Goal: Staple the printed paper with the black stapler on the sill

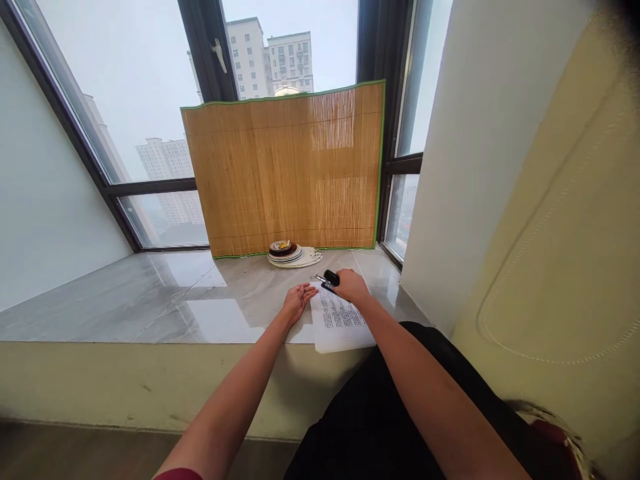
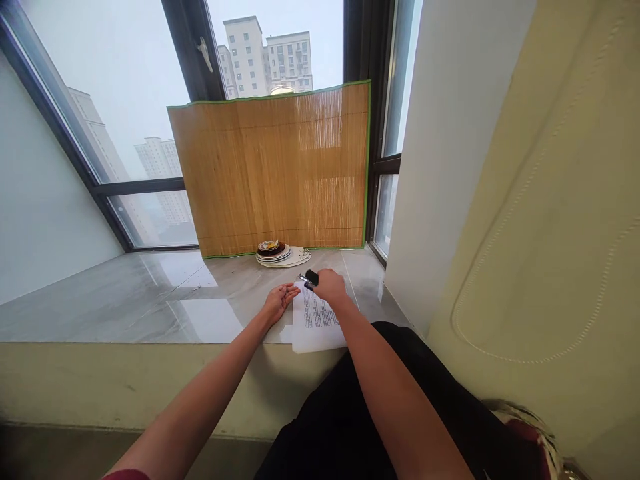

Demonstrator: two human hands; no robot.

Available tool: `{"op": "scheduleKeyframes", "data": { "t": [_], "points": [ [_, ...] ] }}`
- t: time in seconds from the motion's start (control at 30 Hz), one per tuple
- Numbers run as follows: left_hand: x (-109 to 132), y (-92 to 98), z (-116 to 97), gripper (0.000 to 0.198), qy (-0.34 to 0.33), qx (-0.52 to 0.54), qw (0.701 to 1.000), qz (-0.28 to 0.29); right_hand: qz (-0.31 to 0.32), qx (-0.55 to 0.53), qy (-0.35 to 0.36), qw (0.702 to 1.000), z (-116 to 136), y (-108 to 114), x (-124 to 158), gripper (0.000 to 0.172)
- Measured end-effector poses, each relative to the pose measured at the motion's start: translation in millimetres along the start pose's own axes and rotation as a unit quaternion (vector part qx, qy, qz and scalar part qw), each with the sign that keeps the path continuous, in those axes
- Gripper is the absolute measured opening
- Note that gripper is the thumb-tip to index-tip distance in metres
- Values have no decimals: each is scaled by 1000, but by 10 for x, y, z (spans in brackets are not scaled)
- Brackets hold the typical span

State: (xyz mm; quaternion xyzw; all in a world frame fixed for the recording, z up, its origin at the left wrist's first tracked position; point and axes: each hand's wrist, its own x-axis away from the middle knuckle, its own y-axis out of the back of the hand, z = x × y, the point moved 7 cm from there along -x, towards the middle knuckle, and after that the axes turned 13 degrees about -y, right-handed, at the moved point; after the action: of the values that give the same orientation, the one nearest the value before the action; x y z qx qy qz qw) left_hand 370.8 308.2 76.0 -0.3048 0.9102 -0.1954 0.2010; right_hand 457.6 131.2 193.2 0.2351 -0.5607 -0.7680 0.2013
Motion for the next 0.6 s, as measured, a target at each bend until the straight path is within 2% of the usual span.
{"op": "scheduleKeyframes", "data": {
  "t": [0.1,0.2,0.27,0.33,0.43,0.5,0.6],
  "points": [
    [32,-44,-40,18,-4,-26,1000,14,77,20,-35,996,-113,-124,-23,33],
    [68,-105,-86,32,-7,-49,998,37,104,30,-31,994,-139,-188,-22,39],
    [95,-174,-136,44,-26,-81,993,75,104,15,-11,994,-109,-203,-32,45],
    [137,-257,-189,57,-52,-117,984,125,58,-44,68,995,28,-148,-34,50],
    [220,-346,-234,74,-64,-128,973,179,-5,-143,227,963,297,-68,51,41],
    [272,-381,-256,82,-58,-114,971,201,2,-159,273,949,408,-102,98,28],
    [324,-414,-292,81,-51,-92,971,212,7,-156,294,943,482,-140,149,14]
  ]
}}
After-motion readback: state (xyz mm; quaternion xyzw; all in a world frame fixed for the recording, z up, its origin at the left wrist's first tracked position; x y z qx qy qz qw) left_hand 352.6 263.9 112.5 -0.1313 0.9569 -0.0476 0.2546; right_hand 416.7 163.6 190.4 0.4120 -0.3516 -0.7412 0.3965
